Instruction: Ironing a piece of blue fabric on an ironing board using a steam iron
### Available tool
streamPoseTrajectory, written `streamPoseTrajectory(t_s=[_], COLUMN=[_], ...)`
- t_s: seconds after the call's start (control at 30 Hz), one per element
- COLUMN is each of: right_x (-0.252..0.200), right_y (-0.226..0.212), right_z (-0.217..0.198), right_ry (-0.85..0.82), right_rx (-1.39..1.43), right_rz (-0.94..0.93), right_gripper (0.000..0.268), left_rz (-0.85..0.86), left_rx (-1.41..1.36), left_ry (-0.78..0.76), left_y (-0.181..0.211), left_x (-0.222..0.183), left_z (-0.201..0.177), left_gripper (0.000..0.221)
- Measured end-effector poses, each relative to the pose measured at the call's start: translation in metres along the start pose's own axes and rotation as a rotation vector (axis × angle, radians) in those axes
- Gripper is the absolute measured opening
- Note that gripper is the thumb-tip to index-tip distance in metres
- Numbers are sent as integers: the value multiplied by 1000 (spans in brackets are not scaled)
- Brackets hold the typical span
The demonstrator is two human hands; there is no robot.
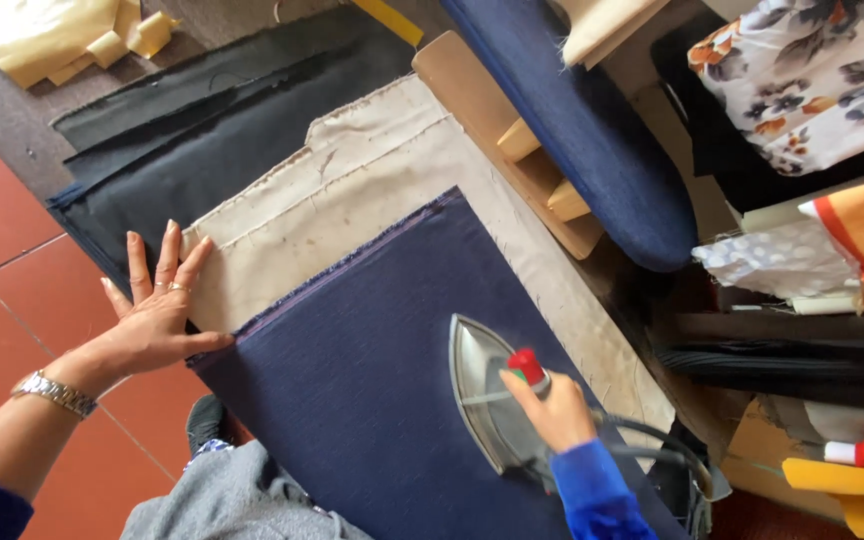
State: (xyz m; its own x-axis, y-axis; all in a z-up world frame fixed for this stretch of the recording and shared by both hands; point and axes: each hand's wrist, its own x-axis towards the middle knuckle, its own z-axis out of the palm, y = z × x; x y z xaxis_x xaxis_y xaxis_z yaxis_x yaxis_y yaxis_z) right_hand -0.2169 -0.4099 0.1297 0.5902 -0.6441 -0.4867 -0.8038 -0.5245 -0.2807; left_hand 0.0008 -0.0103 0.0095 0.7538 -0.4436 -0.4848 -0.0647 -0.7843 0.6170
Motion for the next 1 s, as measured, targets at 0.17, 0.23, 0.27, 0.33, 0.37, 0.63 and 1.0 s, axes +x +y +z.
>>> streamPoseTrajectory(t_s=[0.17,0.23,0.27,0.33,0.37,0.63,1.0], right_x=[42,57,64,82,91,122,69], right_y=[-61,-91,-106,-125,-135,-189,-131], right_z=[-6,-11,-13,-15,-16,-30,-19], right_ry=[2,-16,-33,-34,-32,52,-185], right_rx=[-30,-70,-110,-65,-19,93,-22], right_rz=[-57,-46,-33,-56,-75,3,-78], right_gripper=[50,52,54,51,50,74,68], left_rz=[-3,4,12,10,12,47,388], left_rx=[-2,6,13,6,-2,143,433], left_ry=[-4,2,8,9,8,113,392], left_y=[-1,-2,-3,-2,-1,0,22], left_x=[-1,0,1,0,0,8,46], left_z=[0,1,2,2,1,11,33], left_gripper=[120,120,120,121,121,117,84])
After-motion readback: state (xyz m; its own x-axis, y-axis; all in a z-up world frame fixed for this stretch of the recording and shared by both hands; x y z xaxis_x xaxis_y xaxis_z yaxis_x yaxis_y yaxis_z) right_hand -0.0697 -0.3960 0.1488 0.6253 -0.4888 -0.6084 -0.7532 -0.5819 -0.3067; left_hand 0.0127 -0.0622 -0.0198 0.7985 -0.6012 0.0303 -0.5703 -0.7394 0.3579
